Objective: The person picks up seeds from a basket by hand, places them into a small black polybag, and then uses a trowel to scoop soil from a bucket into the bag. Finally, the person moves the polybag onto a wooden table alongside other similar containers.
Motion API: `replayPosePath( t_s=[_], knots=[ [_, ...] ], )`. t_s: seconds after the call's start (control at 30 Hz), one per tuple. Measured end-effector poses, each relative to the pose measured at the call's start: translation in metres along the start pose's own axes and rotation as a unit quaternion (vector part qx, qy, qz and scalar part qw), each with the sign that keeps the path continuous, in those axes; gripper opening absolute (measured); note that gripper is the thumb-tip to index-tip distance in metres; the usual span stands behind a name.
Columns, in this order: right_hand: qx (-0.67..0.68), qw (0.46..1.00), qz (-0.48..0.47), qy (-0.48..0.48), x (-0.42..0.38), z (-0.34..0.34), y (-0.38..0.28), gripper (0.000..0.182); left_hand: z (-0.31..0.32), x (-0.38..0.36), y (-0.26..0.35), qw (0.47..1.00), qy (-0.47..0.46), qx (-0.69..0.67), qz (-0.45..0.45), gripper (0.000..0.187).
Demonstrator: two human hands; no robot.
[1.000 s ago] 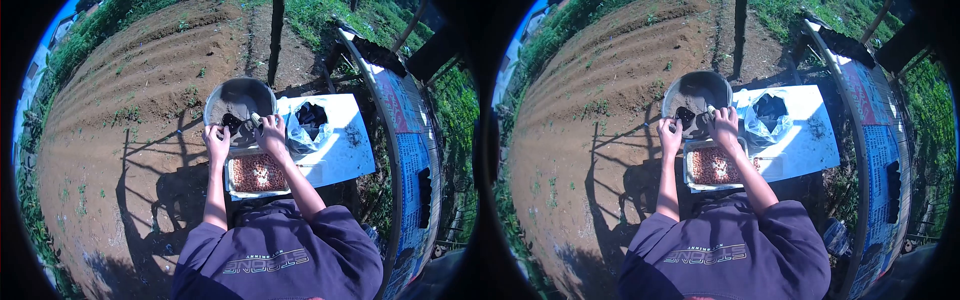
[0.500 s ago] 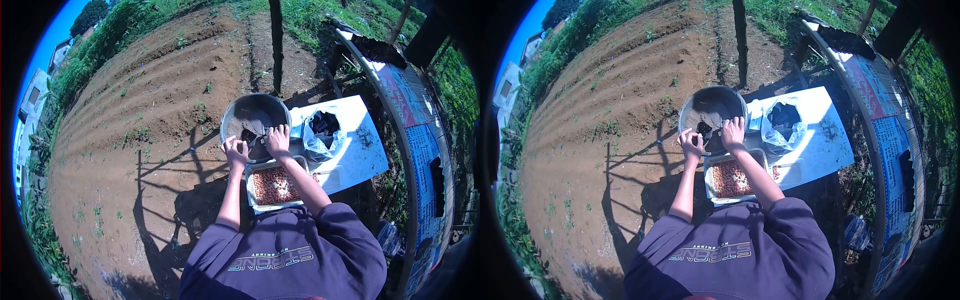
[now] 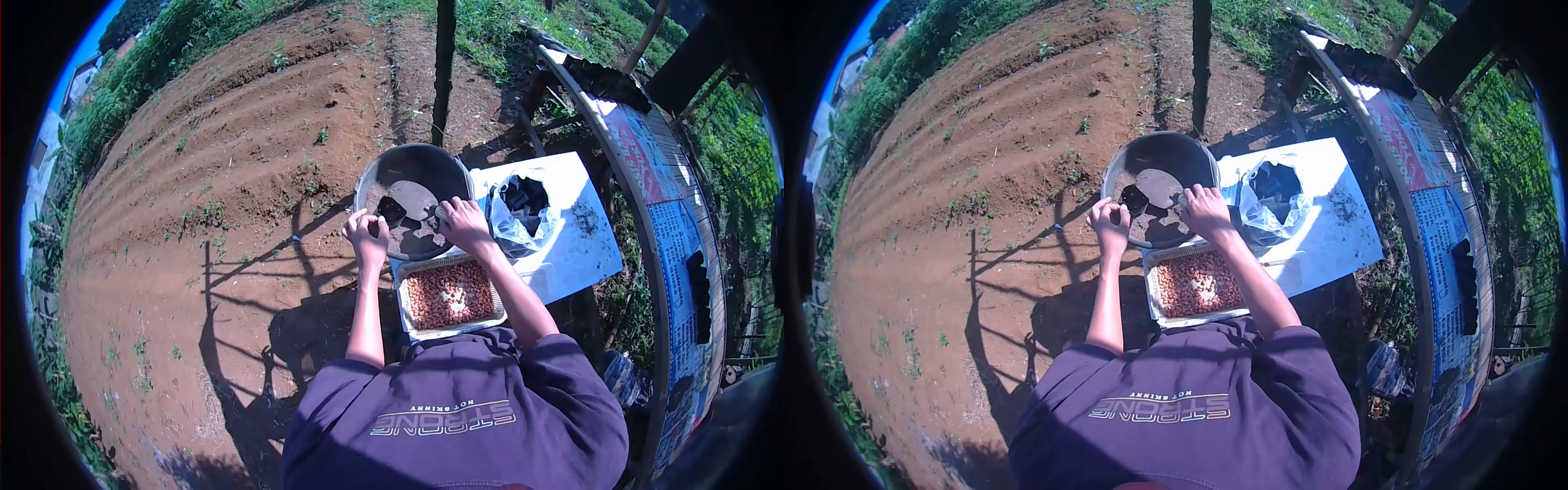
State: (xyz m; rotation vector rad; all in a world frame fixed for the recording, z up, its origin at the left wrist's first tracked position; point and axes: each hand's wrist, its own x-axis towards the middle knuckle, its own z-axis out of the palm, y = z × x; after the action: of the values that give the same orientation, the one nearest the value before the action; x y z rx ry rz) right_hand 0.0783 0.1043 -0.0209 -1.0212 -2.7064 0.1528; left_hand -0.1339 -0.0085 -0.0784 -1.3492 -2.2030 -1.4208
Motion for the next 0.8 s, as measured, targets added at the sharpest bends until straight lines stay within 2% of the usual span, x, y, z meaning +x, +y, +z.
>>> replayPosePath(
  t_s=[0.13, 0.27, 0.3, 0.4, 0.43, 0.57, 0.8],
  knots=[
    [0.048, 0.997, -0.025, -0.057, 0.001, -0.008, 0.001, 0.046, -0.008, -0.009, -0.005, 1.000, 0.008, -0.001, 0.013, 0.016],
    [0.052, 0.984, -0.051, -0.160, 0.011, 0.000, -0.001, 0.045, -0.013, -0.016, -0.006, 1.000, 0.017, 0.014, 0.005, 0.017],
    [0.050, 0.979, -0.022, -0.194, 0.015, -0.002, -0.005, 0.045, -0.015, -0.019, -0.006, 1.000, 0.015, 0.013, -0.002, 0.017],
    [0.054, 0.990, -0.014, -0.133, 0.018, 0.005, -0.013, 0.044, -0.017, -0.023, -0.005, 0.999, 0.016, 0.008, -0.030, 0.016],
    [0.020, 0.988, -0.014, -0.155, 0.020, 0.004, -0.015, 0.041, -0.018, -0.024, -0.005, 0.999, 0.017, 0.007, -0.040, 0.016],
    [-0.011, 0.997, -0.033, -0.063, 0.019, 0.012, -0.014, 0.038, -0.025, -0.022, -0.004, 0.998, 0.006, 0.002, -0.070, 0.016],
    [0.017, 0.990, -0.101, -0.092, 0.028, -0.006, -0.030, 0.030, -0.024, -0.024, -0.003, 0.997, 0.004, -0.015, -0.079, 0.016]
  ],
)
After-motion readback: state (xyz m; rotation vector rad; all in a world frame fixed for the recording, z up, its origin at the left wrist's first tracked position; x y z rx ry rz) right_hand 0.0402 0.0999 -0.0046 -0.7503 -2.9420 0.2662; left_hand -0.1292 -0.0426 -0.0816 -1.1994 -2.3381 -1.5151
